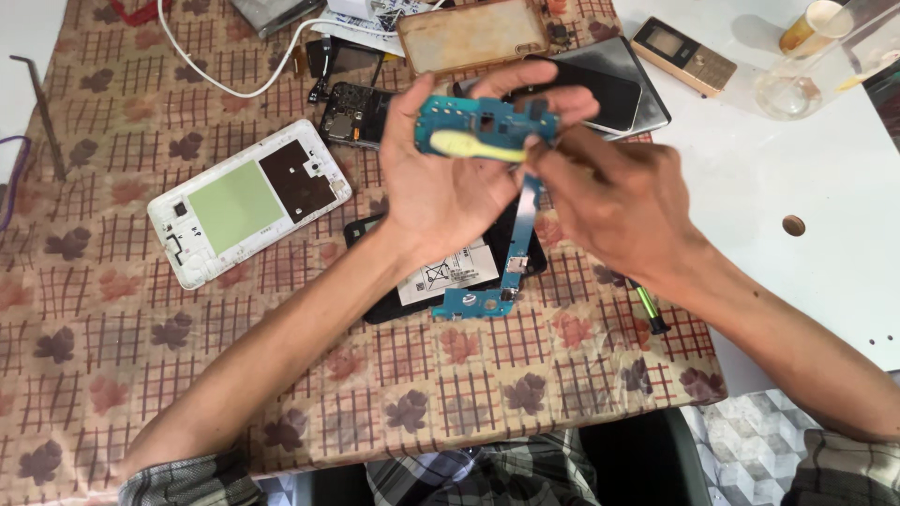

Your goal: The person holds a disassembled tablet motherboard over the workbench and scrubs its surfaces and connectors with a toothbrush, turning the board over to brush different sides. They then set the board on the device body and use a small pry tool to work on its components.

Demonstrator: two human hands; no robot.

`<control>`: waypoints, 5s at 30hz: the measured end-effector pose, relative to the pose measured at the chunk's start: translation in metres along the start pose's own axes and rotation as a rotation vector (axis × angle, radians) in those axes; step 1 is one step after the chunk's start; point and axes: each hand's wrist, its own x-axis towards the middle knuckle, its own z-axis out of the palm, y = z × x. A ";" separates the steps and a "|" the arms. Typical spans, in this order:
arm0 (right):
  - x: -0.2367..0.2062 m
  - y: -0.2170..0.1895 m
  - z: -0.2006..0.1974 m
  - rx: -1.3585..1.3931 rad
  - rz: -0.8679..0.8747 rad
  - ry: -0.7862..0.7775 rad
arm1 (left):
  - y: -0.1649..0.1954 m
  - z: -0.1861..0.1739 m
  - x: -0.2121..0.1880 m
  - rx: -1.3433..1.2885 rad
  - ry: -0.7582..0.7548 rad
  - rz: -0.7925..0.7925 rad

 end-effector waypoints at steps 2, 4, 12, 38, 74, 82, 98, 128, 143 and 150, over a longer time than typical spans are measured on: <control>0.006 -0.002 -0.003 0.002 -0.006 -0.003 | 0.000 -0.001 -0.001 -0.025 -0.057 0.001; 0.013 0.003 -0.011 -0.005 0.032 -0.017 | 0.005 -0.003 -0.004 -0.055 -0.042 -0.024; 0.007 -0.006 -0.004 -0.033 0.003 -0.033 | -0.011 -0.009 0.000 0.068 0.062 -0.003; 0.008 -0.017 -0.020 -0.098 0.177 -0.150 | 0.014 0.006 -0.001 0.153 0.249 -0.050; -0.013 0.011 0.022 0.028 0.156 -0.069 | 0.031 0.001 -0.006 0.024 0.136 0.253; -0.030 0.006 0.026 0.314 0.200 0.022 | 0.047 0.000 -0.011 0.090 0.066 0.315; -0.026 -0.036 0.017 1.035 0.622 -0.170 | 0.000 0.018 -0.015 0.060 0.052 0.261; -0.010 0.007 -0.005 0.780 0.568 0.112 | 0.030 0.029 0.002 1.040 -0.038 -0.156; -0.029 0.013 0.022 0.576 -0.117 0.222 | 0.009 0.011 -0.003 0.683 -0.095 -0.398; -0.018 0.012 0.021 0.439 -0.129 0.158 | -0.007 -0.004 -0.007 0.408 0.010 -0.428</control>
